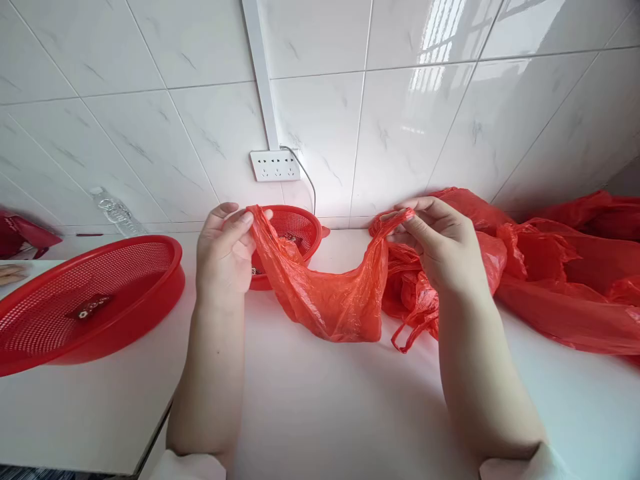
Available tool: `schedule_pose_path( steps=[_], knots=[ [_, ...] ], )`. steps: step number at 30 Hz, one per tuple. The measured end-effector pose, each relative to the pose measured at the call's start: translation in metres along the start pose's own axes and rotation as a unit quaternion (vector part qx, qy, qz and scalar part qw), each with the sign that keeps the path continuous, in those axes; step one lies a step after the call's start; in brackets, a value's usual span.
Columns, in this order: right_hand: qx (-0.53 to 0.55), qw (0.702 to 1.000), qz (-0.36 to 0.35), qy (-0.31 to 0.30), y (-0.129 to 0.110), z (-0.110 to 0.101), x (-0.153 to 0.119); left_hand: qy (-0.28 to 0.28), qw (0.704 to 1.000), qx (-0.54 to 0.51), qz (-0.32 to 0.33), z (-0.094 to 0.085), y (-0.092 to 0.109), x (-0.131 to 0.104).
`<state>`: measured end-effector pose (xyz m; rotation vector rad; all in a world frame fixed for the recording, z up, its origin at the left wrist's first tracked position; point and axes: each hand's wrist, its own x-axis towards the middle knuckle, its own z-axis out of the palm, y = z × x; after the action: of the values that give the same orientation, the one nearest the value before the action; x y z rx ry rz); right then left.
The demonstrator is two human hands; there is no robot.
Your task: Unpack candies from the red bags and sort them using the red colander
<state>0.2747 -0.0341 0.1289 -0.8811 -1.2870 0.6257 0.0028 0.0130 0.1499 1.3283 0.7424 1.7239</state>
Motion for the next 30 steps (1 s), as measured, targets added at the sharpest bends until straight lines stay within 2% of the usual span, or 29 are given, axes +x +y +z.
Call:
schedule_pose_path(
  steps=[3, 5, 8, 10, 12, 13, 15, 17, 19, 21, 22, 24, 27, 30],
  knots=[
    [-0.005, 0.999, -0.007, -0.047, -0.007, 0.002, -0.004, -0.059, 0.997, -0.038, -0.009, 0.013, -0.003, -0.007],
    [-0.019, 0.993, -0.028, -0.109, -0.014, 0.007, -0.008, -0.090, 0.996, -0.011, 0.020, 0.027, 0.000, -0.020],
    [-0.025, 0.970, -0.062, -0.232, -0.021, 0.018, -0.014, -0.144, 0.986, 0.050, 0.075, 0.047, 0.005, -0.042],
    [-0.002, 0.959, -0.063, -0.276, -0.023, 0.023, -0.017, -0.175, 0.975, 0.077, 0.112, 0.056, 0.007, -0.054],
    [0.035, 0.965, -0.052, -0.255, -0.021, 0.026, -0.019, -0.223, 0.963, 0.096, 0.119, 0.058, 0.007, -0.060],
    [0.053, 0.971, -0.049, -0.227, -0.020, 0.027, -0.019, -0.260, 0.954, 0.109, 0.100, 0.058, 0.006, -0.061],
    [0.075, 0.982, -0.047, -0.165, -0.016, 0.027, -0.018, -0.346, 0.927, 0.146, 0.016, 0.055, 0.000, -0.058],
    [0.076, 0.990, -0.040, -0.115, -0.012, 0.025, -0.015, -0.394, 0.901, 0.162, -0.083, 0.053, -0.007, -0.053],
    [0.062, 0.995, -0.013, -0.073, -0.008, 0.020, -0.010, -0.370, 0.910, 0.112, -0.147, 0.053, -0.015, -0.047],
    [0.055, 0.998, 0.023, -0.038, -0.004, 0.013, -0.005, -0.305, 0.933, -0.001, -0.190, 0.054, -0.019, -0.040],
    [0.060, 0.997, 0.039, -0.025, -0.002, 0.009, -0.002, -0.278, 0.934, -0.058, -0.218, 0.054, -0.020, -0.037],
    [0.086, 0.995, 0.057, -0.008, 0.002, 0.002, 0.004, -0.264, 0.909, -0.139, -0.292, 0.052, -0.018, -0.031],
    [0.132, 0.990, 0.055, 0.005, 0.005, -0.002, 0.008, -0.293, 0.872, -0.144, -0.366, 0.049, -0.012, -0.028],
    [0.138, 0.989, 0.035, -0.043, 0.000, 0.008, 0.001, -0.322, 0.887, -0.054, -0.327, 0.050, -0.008, -0.035]
  ],
)
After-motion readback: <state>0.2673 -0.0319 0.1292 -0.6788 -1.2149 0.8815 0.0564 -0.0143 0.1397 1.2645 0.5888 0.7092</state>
